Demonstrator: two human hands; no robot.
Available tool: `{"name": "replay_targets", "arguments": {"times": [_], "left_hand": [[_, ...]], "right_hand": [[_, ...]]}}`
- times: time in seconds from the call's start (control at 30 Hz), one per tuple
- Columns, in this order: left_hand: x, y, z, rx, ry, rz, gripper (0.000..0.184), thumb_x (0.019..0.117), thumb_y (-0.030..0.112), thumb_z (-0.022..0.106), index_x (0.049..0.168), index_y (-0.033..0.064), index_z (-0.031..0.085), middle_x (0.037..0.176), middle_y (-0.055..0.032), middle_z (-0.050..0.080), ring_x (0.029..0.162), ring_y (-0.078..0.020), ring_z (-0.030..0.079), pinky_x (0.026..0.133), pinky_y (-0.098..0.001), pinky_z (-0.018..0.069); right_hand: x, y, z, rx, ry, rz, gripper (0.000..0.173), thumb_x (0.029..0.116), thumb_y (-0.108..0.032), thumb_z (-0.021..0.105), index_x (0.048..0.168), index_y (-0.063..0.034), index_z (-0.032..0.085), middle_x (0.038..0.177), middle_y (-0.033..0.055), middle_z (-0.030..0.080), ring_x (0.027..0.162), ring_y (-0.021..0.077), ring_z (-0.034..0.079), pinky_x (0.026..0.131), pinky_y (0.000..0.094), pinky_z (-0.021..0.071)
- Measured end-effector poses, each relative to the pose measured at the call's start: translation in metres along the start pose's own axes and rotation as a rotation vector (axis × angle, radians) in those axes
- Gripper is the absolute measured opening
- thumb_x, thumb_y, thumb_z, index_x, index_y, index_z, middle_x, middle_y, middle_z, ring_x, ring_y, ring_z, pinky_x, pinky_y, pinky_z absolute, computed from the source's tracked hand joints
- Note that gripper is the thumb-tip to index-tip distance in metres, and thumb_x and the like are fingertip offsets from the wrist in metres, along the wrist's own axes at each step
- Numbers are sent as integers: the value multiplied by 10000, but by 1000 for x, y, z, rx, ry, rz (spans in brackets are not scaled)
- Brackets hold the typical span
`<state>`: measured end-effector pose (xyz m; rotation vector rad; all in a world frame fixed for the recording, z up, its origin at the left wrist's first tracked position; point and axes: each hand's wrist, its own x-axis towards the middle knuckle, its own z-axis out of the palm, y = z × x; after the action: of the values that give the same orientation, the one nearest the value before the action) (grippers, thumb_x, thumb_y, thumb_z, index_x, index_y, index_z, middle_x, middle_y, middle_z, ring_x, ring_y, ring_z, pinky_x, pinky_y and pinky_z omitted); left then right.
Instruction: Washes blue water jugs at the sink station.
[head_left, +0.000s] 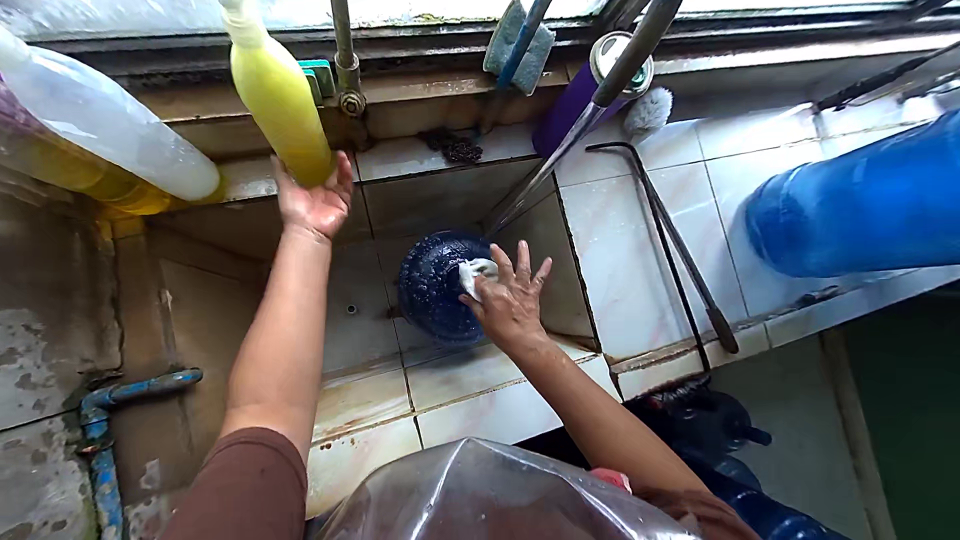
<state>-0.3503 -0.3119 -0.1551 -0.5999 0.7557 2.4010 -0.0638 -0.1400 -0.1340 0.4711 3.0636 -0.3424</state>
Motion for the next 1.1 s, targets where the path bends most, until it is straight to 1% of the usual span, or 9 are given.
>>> {"name": "replay_targets", "arguments": {"times": [0.17, 0.3, 0.4, 0.53, 0.6, 0.67, 0.8, 0.93, 1.1], "left_hand": [[-68, -138, -71, 1024, -343, 272, 410, 1004, -6, 451, 1407, -78, 479, 1426, -195, 568, 1178, -201, 656, 1028, -377, 538], [-107, -217, -90, 1475, -319, 556, 586, 963, 175, 635, 1464, -72, 458, 1508, -251, 490, 1451, -325, 428, 1208, -470, 334], [-98, -202, -77, 1438, -308, 522, 472, 1066, 195, 421, 1485, -11, 491, 1549, -137, 500, 1480, -238, 417, 1232, -424, 303], [-85, -144, -51, 1615, -890, 266, 640, 814, 141, 812, 1390, -15, 580, 1320, -164, 665, 1247, -227, 625, 1106, -427, 467], [-77, -137, -42, 1577, -1041, 25, 931, 750, 94, 850, 1535, -37, 368, 1414, -192, 587, 1294, -222, 581, 1123, -390, 442], [-81, -156, -53, 1431, -874, 95, 1018, 840, 99, 769, 1620, -10, 124, 1520, -218, 484, 1383, -222, 514, 1176, -387, 398], [-98, -219, -73, 1309, -270, 554, 630, 1091, 346, 315, 1626, 28, 214, 1644, -145, 350, 1528, -230, 330, 1261, -411, 243], [-87, -167, -68, 1419, -490, 447, 793, 798, 148, 816, 1498, -13, 479, 1458, -161, 584, 1360, -216, 557, 1174, -403, 419], [-66, -148, -59, 1223, -141, 748, 666, 776, 131, 845, 1337, -61, 543, 1446, -219, 564, 1357, -269, 549, 1138, -417, 453]], "right_hand": [[55, -36, -9, -17, -354, 257, 668, 972, -576, 594, 1151, 64, 662, 1185, 264, 663, 1141, 453, 632, 935, 632, 504], [51, -72, -9, 58, -406, 476, 795, 1017, -681, 335, 1252, 41, 568, 1098, 246, 682, 992, 402, 702, 792, 585, 566], [41, -73, -12, 72, -489, 390, 798, 1050, -642, 244, 1267, 34, 608, 1290, 240, 621, 1105, 392, 671, 866, 578, 551], [27, -26, 8, 43, -305, -128, 644, 1081, -490, 317, 1038, 22, 705, 1251, 271, 626, 982, 410, 697, 760, 560, 579], [23, -7, 20, 54, -195, -319, 610, 1062, -484, 349, 915, -7, 702, 1172, 262, 637, 867, 386, 702, 674, 526, 579], [25, -10, 16, 42, -199, -234, 624, 1057, -510, 366, 892, -8, 700, 1228, 264, 634, 872, 377, 712, 680, 520, 584], [35, -51, -13, 70, -484, 186, 781, 1022, -666, 315, 1147, 5, 694, 1453, 268, 495, 1085, 392, 675, 859, 557, 562], [41, -19, -48, 390, -451, 82, 487, 1066, -426, 467, 1075, -14, 726, 1318, 221, 594, 1089, 356, 660, 928, 561, 540], [48, 26, 38, 705, -39, -70, 409, 1058, -345, 497, 1170, 4, 680, 1365, 237, 535, 1192, 331, 597, 975, 518, 536]]}}
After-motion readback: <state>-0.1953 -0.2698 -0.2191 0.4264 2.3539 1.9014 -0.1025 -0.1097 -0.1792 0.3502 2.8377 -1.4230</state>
